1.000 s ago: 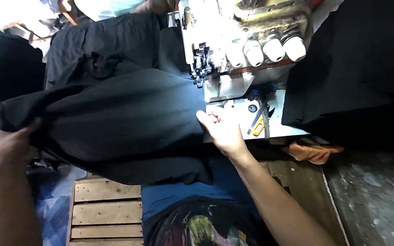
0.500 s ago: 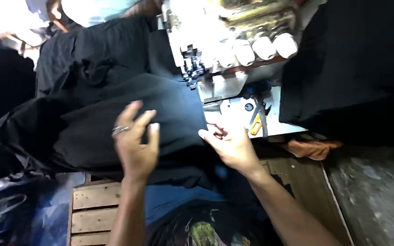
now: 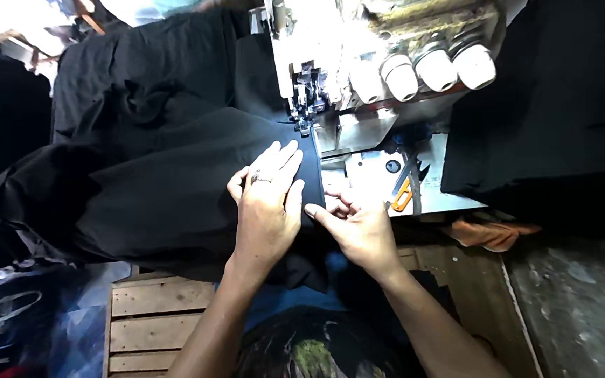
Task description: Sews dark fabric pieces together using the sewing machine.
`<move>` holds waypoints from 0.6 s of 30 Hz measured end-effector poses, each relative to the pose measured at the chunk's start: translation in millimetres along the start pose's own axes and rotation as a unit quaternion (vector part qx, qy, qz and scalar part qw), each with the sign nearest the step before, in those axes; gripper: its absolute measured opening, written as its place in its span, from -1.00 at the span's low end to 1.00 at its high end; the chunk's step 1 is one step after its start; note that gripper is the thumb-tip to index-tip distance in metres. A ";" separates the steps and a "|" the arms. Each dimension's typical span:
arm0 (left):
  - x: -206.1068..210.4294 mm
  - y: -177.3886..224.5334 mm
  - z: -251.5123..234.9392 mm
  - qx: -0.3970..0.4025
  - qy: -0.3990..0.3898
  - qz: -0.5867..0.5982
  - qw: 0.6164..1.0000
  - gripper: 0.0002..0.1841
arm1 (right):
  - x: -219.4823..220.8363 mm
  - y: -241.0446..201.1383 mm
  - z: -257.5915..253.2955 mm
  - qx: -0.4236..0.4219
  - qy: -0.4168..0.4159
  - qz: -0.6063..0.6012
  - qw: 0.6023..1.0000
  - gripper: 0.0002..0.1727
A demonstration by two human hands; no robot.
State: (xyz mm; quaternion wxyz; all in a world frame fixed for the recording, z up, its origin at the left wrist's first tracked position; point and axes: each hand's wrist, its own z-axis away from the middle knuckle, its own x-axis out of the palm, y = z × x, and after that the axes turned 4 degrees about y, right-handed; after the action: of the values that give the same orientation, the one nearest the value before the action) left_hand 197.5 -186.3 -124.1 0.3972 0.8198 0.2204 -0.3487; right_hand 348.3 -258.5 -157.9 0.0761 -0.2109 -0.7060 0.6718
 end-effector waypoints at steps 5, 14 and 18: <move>-8.1 2.5 -1.6 -0.012 0.000 0.023 1.000 -0.65 | -4.9 -3.2 -0.5 0.002 -0.020 0.006 1.000 -0.68; 4.0 14.3 1.2 -0.031 0.026 -0.040 0.998 -0.65 | -9.5 -16.0 3.8 0.029 0.005 0.008 1.000 -0.45; 17.1 9.0 0.7 -0.040 0.083 -0.025 0.995 -0.72 | -3.7 -10.9 7.6 0.043 0.032 -0.034 0.998 -0.41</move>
State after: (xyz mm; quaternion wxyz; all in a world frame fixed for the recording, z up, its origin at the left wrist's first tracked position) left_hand 214.2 -190.8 -132.6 0.4013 0.8234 0.2870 -0.2805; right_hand 346.5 -267.0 -147.2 0.1301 -0.2051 -0.6804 0.6914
